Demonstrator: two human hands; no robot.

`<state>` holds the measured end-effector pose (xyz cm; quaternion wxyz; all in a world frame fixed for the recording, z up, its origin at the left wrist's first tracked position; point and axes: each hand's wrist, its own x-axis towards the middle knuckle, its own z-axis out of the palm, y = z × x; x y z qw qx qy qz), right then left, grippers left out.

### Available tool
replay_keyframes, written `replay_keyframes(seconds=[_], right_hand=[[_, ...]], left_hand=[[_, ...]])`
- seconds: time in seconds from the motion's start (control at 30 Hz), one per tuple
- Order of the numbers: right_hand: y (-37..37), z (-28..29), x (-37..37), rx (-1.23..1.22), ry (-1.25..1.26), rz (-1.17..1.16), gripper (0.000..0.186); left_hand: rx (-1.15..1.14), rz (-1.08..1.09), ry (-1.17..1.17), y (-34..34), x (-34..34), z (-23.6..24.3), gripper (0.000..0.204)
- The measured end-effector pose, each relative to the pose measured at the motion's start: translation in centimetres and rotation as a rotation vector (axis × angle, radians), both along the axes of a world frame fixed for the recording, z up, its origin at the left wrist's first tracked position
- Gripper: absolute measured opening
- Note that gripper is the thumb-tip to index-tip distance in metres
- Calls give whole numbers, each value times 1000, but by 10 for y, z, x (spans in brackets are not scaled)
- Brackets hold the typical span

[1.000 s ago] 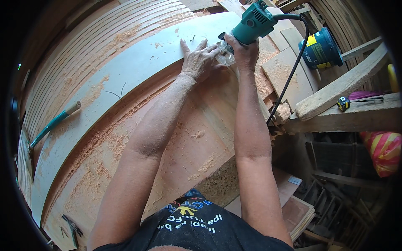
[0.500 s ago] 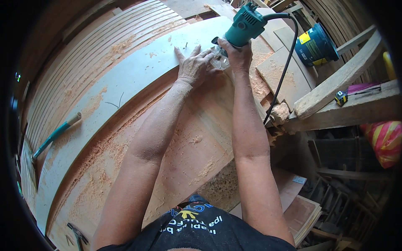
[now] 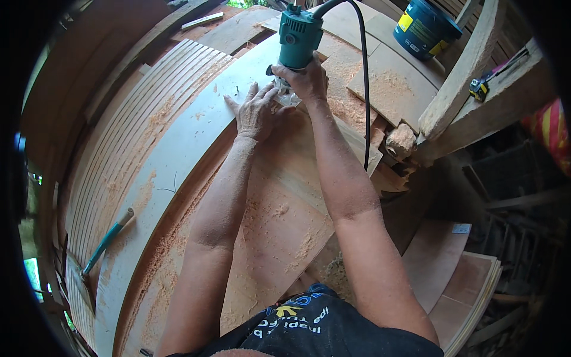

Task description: The person uses a handheld electric router to carve a groove along a curved line on a large, light-colored wooden board. They guide the tool with both hands, following the marked path while wood shavings accumulate on the surface.

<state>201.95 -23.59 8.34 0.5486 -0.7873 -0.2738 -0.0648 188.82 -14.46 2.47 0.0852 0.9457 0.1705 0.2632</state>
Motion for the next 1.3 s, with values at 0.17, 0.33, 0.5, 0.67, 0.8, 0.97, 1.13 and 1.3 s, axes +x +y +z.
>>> replay_keyframes(seconds=[0.17, 0.33, 0.5, 0.67, 0.8, 0.97, 1.13, 1.3], right_hand=[[2, -3, 1, 4, 12, 4, 68], [-1, 0, -1, -26, 11, 5, 69], [3, -2, 0, -37, -17, -14, 69], [0, -6, 10, -29, -15, -2, 69], [1, -6, 8, 11, -2, 20, 59], [0, -8, 11, 22, -9, 19, 59], [2, -7, 8, -1, -5, 1, 60], [2, -9, 12, 1, -14, -15, 71]], left_hand=[[-16, 11, 21, 0, -1, 3, 57], [-11, -17, 57, 2, 1, 2, 58], [-9, -6, 77, 3, 0, 4, 56], [-29, -13, 75, -2, 0, 8, 54], [-10, -11, 54, 1, 1, 4, 58], [-31, -17, 83, -2, 1, 9, 62], [-9, -1, 84, 1, 3, 4, 61], [-12, -1, 93, -1, 4, 6, 60]])
